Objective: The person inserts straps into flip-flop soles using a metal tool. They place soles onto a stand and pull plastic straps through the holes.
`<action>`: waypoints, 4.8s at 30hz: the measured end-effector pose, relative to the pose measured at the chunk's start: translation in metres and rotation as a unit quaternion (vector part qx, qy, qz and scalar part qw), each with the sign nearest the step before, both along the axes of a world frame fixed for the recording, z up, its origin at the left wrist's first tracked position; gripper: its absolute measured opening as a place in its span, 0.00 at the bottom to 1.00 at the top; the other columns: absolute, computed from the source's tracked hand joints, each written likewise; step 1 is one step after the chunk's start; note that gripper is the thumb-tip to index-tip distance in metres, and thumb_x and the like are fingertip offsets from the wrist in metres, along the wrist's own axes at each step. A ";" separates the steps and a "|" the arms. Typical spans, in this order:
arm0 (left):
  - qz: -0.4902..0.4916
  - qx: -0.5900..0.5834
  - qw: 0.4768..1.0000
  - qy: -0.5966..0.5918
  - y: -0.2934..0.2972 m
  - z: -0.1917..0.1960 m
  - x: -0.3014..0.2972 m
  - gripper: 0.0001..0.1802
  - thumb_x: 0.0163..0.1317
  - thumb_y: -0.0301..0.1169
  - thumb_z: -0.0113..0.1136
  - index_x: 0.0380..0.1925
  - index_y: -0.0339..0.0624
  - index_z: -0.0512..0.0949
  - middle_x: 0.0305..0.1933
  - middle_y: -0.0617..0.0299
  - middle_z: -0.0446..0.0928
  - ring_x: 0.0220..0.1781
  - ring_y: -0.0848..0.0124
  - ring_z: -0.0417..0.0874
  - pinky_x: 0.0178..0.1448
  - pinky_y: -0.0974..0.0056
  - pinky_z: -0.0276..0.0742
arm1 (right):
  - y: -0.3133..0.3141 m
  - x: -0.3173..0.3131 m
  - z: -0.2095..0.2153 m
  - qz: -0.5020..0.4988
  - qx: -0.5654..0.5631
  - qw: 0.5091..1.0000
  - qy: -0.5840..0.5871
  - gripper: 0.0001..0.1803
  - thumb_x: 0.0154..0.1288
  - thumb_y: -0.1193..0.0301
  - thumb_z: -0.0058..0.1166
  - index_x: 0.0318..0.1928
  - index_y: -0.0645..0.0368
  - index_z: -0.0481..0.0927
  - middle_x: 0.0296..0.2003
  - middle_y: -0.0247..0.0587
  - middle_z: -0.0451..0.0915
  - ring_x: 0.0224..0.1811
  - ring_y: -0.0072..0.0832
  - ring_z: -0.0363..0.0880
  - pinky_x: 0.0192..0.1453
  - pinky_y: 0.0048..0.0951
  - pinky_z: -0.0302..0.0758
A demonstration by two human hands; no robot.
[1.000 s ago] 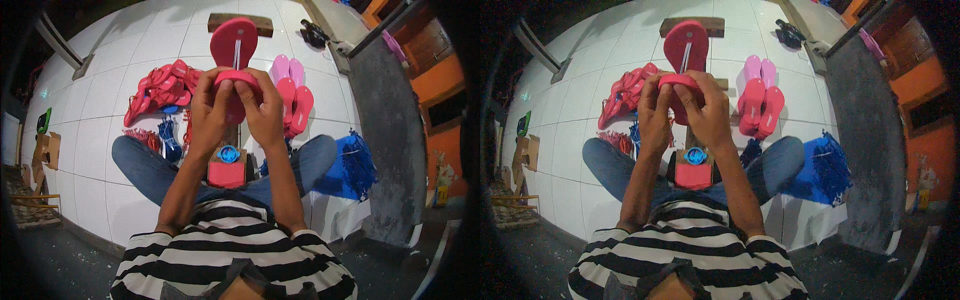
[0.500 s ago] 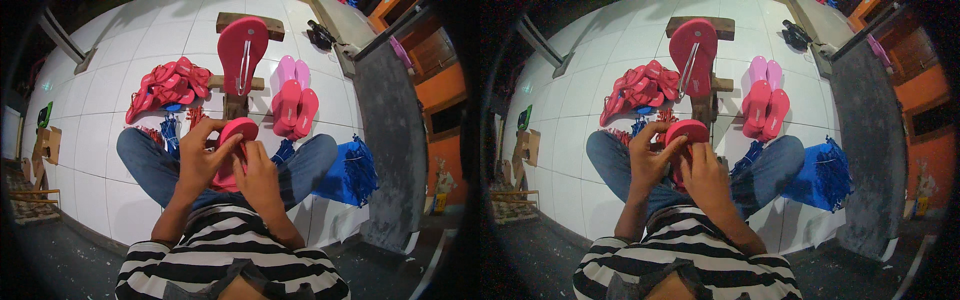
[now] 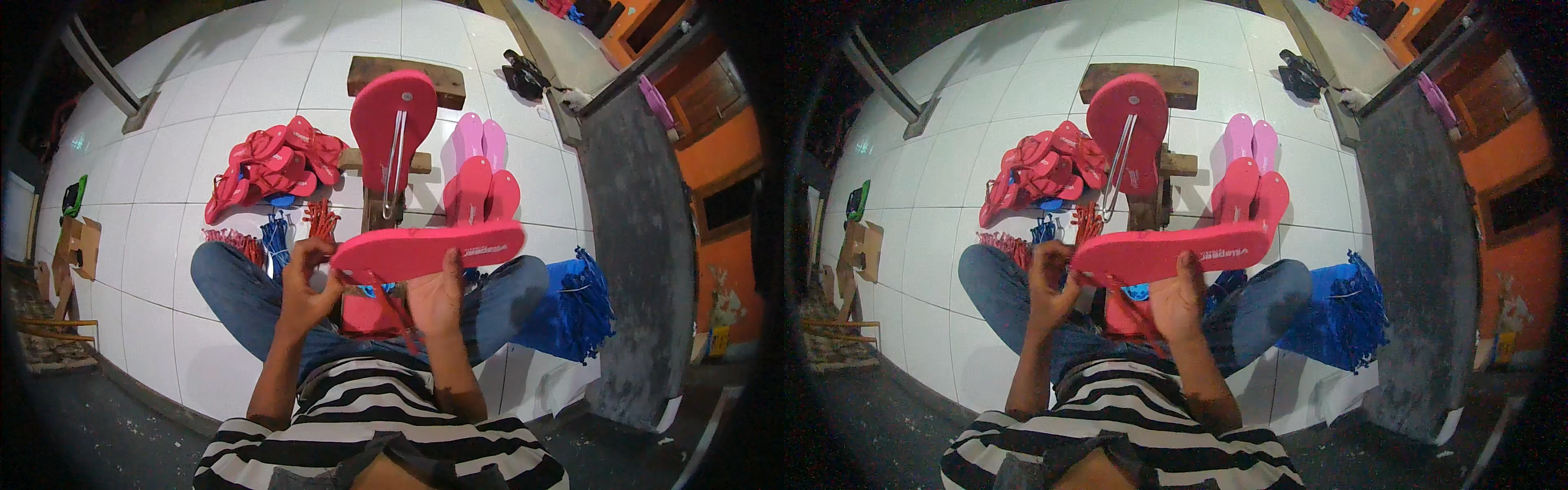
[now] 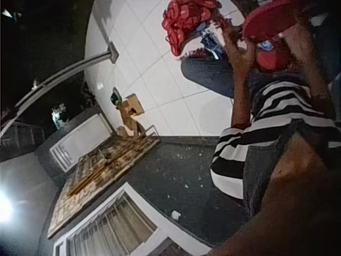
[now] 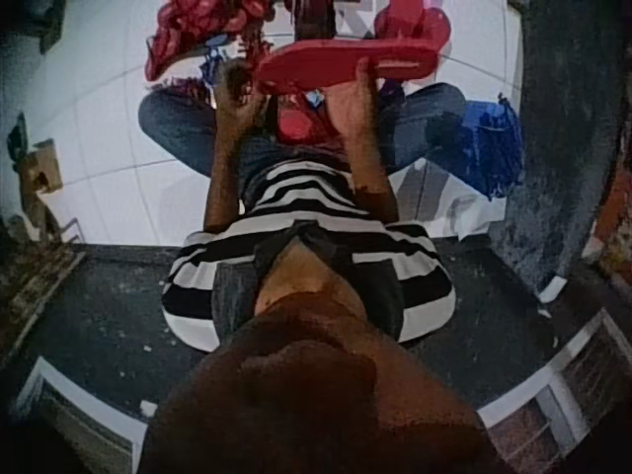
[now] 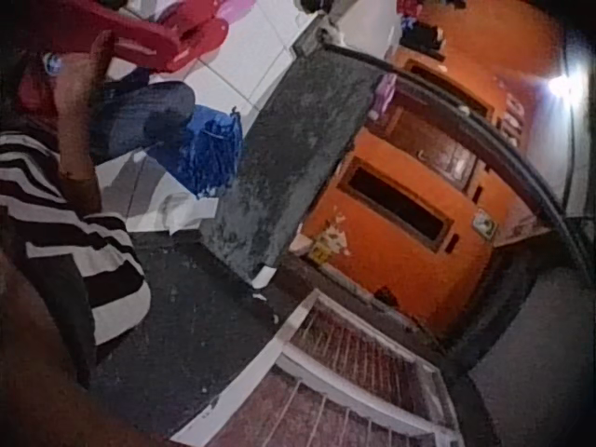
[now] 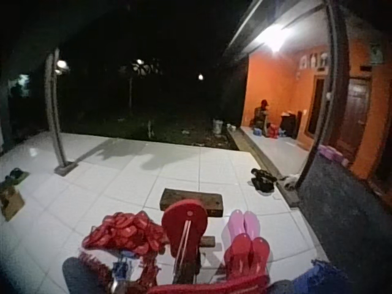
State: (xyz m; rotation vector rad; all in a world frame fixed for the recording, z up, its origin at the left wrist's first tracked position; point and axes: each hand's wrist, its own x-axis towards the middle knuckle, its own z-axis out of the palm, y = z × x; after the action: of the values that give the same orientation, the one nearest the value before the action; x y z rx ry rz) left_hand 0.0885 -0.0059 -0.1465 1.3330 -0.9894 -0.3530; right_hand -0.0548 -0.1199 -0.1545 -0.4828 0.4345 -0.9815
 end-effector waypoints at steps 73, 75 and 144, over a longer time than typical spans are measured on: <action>0.006 -0.009 0.994 0.109 -0.023 -0.016 0.046 0.09 0.50 0.22 0.70 0.32 0.37 0.81 0.35 0.57 0.82 0.40 0.69 0.82 0.42 0.65 0.78 | -0.066 -0.047 -0.011 -0.006 -0.549 0.610 0.571 0.11 0.66 0.72 0.55 0.47 0.59 0.83 0.38 0.40 0.80 0.41 0.33 0.76 0.45 0.34 0.71; -0.057 -0.067 0.993 0.073 -0.046 0.001 0.038 0.09 0.43 0.23 0.72 0.26 0.36 0.82 0.38 0.57 0.82 0.42 0.64 0.81 0.52 0.61 0.74 | -0.055 -0.023 0.019 -0.034 -0.543 0.651 0.529 0.12 0.65 0.71 0.56 0.47 0.59 0.83 0.42 0.40 0.80 0.49 0.37 0.76 0.52 0.35 0.71; -0.081 0.012 0.995 0.062 -0.074 0.083 -0.004 0.21 0.62 0.41 0.61 0.46 0.33 0.76 0.35 0.54 0.80 0.36 0.75 0.80 0.41 0.68 0.75 | -0.036 0.028 0.036 0.033 -0.412 0.905 0.101 0.26 0.56 0.81 0.60 0.56 0.62 0.70 0.53 0.47 0.76 0.55 0.40 0.76 0.62 0.36 0.70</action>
State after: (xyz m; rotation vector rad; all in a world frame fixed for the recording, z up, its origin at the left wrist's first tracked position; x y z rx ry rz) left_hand 0.0843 -0.0798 -0.0636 1.2393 -0.9938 -0.5654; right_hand -0.0273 -0.1556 -0.1184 -1.3668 0.1601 -1.0268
